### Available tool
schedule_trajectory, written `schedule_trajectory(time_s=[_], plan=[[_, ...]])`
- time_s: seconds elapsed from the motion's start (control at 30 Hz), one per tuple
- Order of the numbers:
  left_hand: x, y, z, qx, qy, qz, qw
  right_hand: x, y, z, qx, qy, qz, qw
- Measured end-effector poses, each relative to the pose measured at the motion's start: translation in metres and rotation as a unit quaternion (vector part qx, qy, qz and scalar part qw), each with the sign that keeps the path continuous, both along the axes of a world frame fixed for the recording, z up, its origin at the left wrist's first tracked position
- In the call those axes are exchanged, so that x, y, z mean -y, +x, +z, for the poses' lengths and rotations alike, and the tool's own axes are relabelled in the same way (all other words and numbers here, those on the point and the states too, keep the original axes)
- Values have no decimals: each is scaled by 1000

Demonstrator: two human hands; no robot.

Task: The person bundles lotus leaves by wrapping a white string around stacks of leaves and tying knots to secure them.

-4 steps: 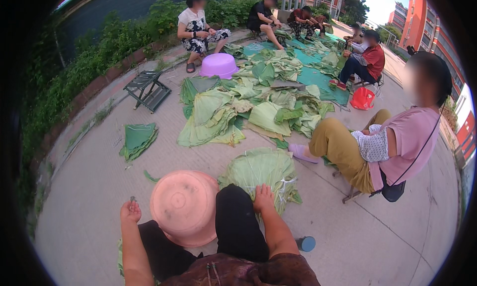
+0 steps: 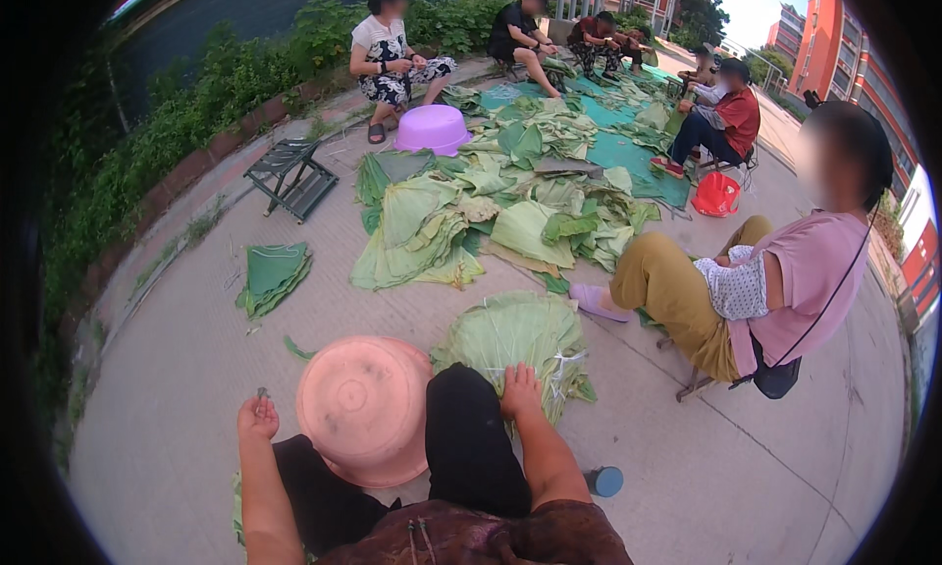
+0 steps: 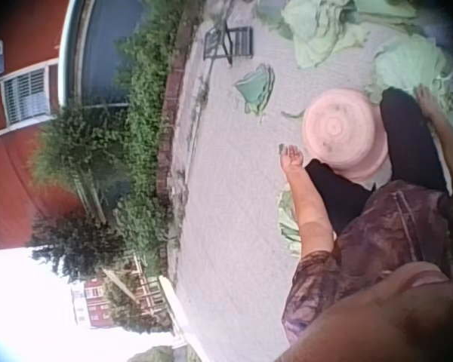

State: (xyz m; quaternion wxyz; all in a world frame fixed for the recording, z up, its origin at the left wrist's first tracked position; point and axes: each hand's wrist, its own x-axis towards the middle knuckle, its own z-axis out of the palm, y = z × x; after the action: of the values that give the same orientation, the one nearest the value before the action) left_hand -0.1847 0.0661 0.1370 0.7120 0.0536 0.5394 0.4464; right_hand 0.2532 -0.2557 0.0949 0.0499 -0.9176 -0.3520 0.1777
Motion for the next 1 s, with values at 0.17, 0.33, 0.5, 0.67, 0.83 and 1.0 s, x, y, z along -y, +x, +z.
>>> schedule_trajectory(time_s=[0.17,0.33,0.5,0.67,0.83,1.0], plan=[[1,0,1,0,0,1,1000,0,0,2,-3,-10,5,1000],[1,0,2,-2,1,5,1000,0,1,2,-5,-12,6,1000],[2,1,2,-2,1,5,1000,0,2,-3,-8,-4,0,1000],[0,0,0,-1,0,6,1000,0,2,-4,-3,-2,2,1000],[2,1,2,-1,1,7,1000,1,2,-2,3,-8,6,1000],[2,1,2,-5,-1,9,1000,0,2,-3,2,-1,3,1000]])
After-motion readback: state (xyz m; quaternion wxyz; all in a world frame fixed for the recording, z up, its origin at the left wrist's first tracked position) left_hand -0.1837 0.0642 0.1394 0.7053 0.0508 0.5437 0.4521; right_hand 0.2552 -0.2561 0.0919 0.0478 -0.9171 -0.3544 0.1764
